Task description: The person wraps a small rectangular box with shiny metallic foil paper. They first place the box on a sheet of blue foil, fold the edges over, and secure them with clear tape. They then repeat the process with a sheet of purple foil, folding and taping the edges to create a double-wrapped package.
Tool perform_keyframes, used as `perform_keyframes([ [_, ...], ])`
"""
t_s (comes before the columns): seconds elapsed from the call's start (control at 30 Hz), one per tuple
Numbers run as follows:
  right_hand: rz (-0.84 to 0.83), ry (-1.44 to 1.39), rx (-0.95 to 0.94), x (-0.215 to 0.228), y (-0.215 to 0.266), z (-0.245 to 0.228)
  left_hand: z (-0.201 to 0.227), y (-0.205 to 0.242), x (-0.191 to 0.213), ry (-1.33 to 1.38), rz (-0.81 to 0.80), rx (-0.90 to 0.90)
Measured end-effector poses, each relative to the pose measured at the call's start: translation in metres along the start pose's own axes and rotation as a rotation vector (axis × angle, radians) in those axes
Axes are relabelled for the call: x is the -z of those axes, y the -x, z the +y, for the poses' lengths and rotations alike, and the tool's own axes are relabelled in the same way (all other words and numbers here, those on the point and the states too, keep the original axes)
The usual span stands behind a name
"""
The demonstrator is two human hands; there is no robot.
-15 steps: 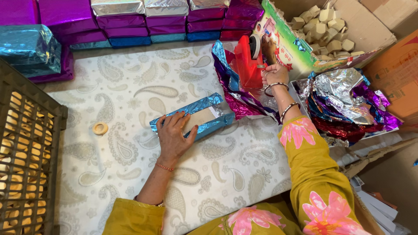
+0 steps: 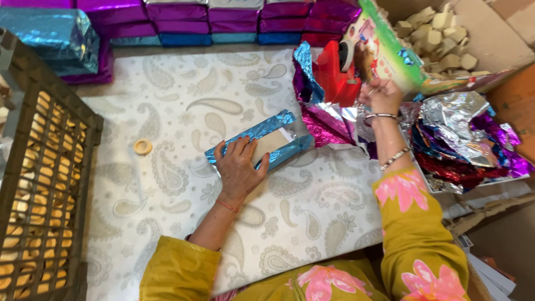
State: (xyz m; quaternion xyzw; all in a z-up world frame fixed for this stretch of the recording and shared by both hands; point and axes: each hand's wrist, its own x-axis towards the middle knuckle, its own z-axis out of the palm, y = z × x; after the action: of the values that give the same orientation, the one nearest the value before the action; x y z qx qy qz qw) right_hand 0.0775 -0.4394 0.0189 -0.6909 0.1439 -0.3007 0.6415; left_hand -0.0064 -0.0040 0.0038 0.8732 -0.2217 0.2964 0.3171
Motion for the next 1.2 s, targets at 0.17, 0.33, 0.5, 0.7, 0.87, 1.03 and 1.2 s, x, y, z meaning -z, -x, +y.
perform_keyframes([
  [0.17, -0.377, -0.063, 0.008, -0.066, 0.071, -0.090, 0.003, 0.002, 0.001, -0.012, 0.012, -0.001],
  [0.33, -0.759, 0.126, -0.116, -0.154, 0.132, -0.085, 0.004, 0.002, 0.002, -0.024, 0.021, -0.007],
  [0.5, -0.826, 0.317, -0.226, -0.188, 0.135, -0.047, 0.003, 0.002, 0.002, -0.012, 0.011, -0.010],
  [0.7, -0.778, 0.452, -0.352, -0.185, 0.115, -0.033, 0.002, 0.002, 0.001, -0.009, 0.006, -0.005],
  [0.87, -0.773, 0.522, -0.391, -0.183, 0.112, -0.040, 0.002, 0.002, 0.001, -0.013, -0.001, -0.009],
  [1.03, -0.815, 0.651, -0.401, -0.188, 0.109, -0.049, 0.002, 0.002, 0.001, -0.009, -0.015, -0.004],
  [1.2, -0.871, 0.797, -0.401, -0.193, 0.103, -0.056, 0.001, 0.002, 0.000, -0.017, -0.028, -0.007],
])
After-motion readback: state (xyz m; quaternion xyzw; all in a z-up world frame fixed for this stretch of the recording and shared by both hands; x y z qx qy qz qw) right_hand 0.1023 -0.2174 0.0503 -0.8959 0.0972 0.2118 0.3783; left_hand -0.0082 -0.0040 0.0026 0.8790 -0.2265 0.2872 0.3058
